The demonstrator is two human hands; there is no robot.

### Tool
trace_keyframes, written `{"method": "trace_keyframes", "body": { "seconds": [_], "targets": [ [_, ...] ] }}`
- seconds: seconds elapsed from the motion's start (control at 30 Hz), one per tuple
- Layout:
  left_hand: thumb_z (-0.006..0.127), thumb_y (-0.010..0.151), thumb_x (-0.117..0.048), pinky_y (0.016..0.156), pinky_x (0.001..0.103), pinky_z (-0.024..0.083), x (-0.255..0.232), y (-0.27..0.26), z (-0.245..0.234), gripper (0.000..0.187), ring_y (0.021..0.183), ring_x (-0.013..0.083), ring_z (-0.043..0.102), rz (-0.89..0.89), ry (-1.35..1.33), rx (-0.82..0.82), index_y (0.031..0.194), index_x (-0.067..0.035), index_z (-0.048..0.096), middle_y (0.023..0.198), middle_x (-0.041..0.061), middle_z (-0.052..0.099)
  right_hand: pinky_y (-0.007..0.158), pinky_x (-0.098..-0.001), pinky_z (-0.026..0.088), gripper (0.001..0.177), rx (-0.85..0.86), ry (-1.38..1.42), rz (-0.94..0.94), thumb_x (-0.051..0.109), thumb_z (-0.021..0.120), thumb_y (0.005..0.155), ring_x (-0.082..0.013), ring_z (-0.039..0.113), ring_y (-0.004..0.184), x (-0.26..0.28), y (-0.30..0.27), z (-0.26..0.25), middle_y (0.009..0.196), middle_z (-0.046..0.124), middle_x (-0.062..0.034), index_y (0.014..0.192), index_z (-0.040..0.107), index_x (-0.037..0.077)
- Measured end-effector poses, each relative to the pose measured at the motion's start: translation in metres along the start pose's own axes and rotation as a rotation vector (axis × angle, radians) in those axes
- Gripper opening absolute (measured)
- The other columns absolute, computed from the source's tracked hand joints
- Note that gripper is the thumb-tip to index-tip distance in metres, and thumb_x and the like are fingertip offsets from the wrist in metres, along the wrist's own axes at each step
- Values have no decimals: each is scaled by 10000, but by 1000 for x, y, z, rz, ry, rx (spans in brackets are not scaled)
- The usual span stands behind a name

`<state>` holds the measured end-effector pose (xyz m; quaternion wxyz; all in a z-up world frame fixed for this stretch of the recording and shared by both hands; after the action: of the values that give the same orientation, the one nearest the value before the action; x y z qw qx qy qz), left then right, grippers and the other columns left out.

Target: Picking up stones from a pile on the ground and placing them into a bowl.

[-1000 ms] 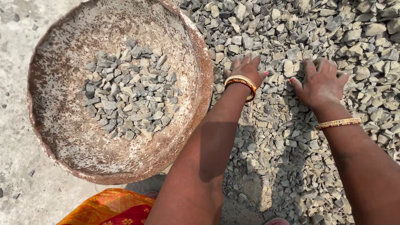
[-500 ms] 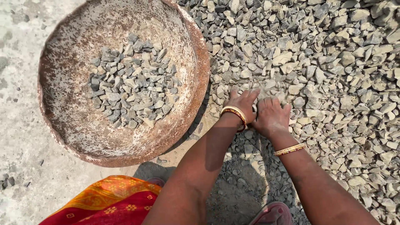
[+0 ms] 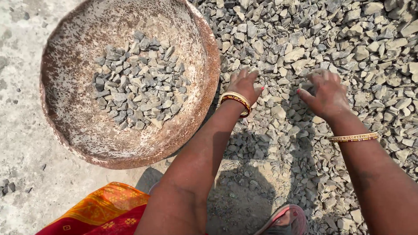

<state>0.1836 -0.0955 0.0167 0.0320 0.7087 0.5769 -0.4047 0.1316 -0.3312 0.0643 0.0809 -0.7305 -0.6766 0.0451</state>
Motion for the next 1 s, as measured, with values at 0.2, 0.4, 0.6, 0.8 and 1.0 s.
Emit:
{"method": "trace_keyframes", "body": {
  "seconds": [0.2,0.4,0.6,0.8,1.0],
  "targets": [
    [650,953,-427,1232,527,185,18,35,-18,731,1560,370,95,-210,-120,-80,1574,-293,288,1708,22,133,1149,-616,308,674,143,-70,64,530,672,915,-334,388,1435,4,72,-10,1500,476,-138,1466,555,161],
    [657,1049,-405,1273,459,194,176,196,123,820,1550,392,223,-388,-623,-594,1601,-32,179,1672,256,210,1104,-636,305,751,142,-152,-10,598,609,924,-315,336,1445,55,125,-9,1572,391,-119,1542,416,216],
    [769,906,-360,1240,461,235,134,139,73,936,1507,404,249,-275,-405,-587,1584,-16,223,1625,278,244,1025,-697,309,980,19,-295,-12,755,588,810,-412,278,1459,64,125,13,1509,377,-146,1532,352,136],
    [762,858,-532,1159,563,361,39,28,17,688,1501,414,293,-267,-44,-179,1417,-239,489,1690,116,225,1012,-591,369,935,162,-282,-43,745,599,818,-383,365,1358,77,75,29,1511,409,-148,1517,400,157],
    [715,863,-561,1182,623,299,26,-16,39,811,1523,432,215,-134,113,58,1548,-291,375,1590,-26,377,1074,-544,403,765,341,-258,-84,671,549,921,-312,475,1350,105,4,46,1422,533,-105,1472,479,145]
  ]
}}
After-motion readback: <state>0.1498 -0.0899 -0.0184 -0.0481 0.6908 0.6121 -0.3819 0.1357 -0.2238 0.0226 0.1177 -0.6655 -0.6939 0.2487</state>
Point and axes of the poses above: each hand's wrist, its own y-axis towards the middle knuckle, its own z-axis out of the palm, x = y × z, the point moved 6 cm from there along y, towards the middle knuckle
